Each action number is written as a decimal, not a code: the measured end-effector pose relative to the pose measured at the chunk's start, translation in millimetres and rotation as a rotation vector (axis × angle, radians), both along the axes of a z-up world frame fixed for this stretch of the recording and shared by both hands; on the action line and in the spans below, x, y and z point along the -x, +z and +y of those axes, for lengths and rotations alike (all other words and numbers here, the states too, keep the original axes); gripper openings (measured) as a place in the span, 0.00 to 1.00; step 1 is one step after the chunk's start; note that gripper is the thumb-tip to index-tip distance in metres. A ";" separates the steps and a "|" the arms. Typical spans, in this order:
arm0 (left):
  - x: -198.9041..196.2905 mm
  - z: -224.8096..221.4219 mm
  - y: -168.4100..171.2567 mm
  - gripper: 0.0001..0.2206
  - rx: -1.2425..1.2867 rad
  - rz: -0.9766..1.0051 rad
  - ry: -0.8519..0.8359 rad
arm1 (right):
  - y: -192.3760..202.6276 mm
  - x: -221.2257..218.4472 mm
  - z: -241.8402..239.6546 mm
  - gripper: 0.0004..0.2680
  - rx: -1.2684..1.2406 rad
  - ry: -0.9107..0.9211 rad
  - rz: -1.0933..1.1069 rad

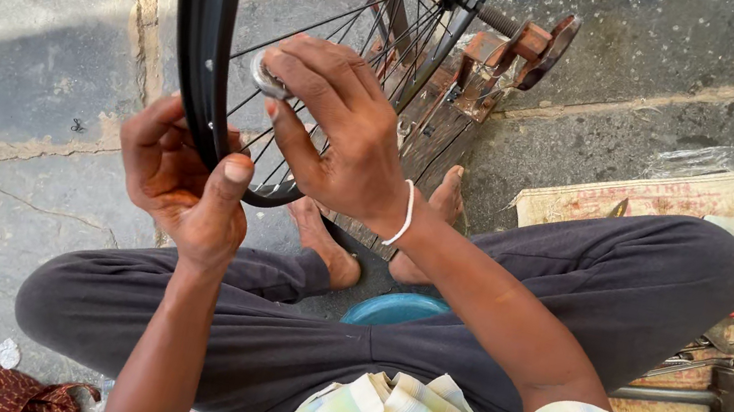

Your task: The person installs spokes into a bicycle wheel rim by hand, inserting them through the holes and securing them.

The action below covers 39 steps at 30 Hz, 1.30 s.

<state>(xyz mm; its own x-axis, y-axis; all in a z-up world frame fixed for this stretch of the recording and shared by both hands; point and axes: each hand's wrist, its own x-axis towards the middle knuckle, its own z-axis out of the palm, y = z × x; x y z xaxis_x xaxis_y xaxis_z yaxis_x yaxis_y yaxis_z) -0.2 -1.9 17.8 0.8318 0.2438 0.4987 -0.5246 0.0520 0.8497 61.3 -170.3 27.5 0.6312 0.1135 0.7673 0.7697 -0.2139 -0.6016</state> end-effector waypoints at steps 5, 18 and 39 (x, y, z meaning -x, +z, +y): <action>-5.3 -1.8 -5.7 0.25 0.105 0.051 -0.073 | 10.3 -12.5 -14.7 0.18 0.043 0.359 0.135; -8.7 -2.3 4.8 0.21 0.129 0.054 -0.111 | 25.4 -28.5 -11.6 0.15 0.238 0.394 0.008; -11.0 2.1 22.1 0.18 0.030 0.115 -0.163 | 19.0 -37.7 -30.9 0.16 0.487 0.262 -0.275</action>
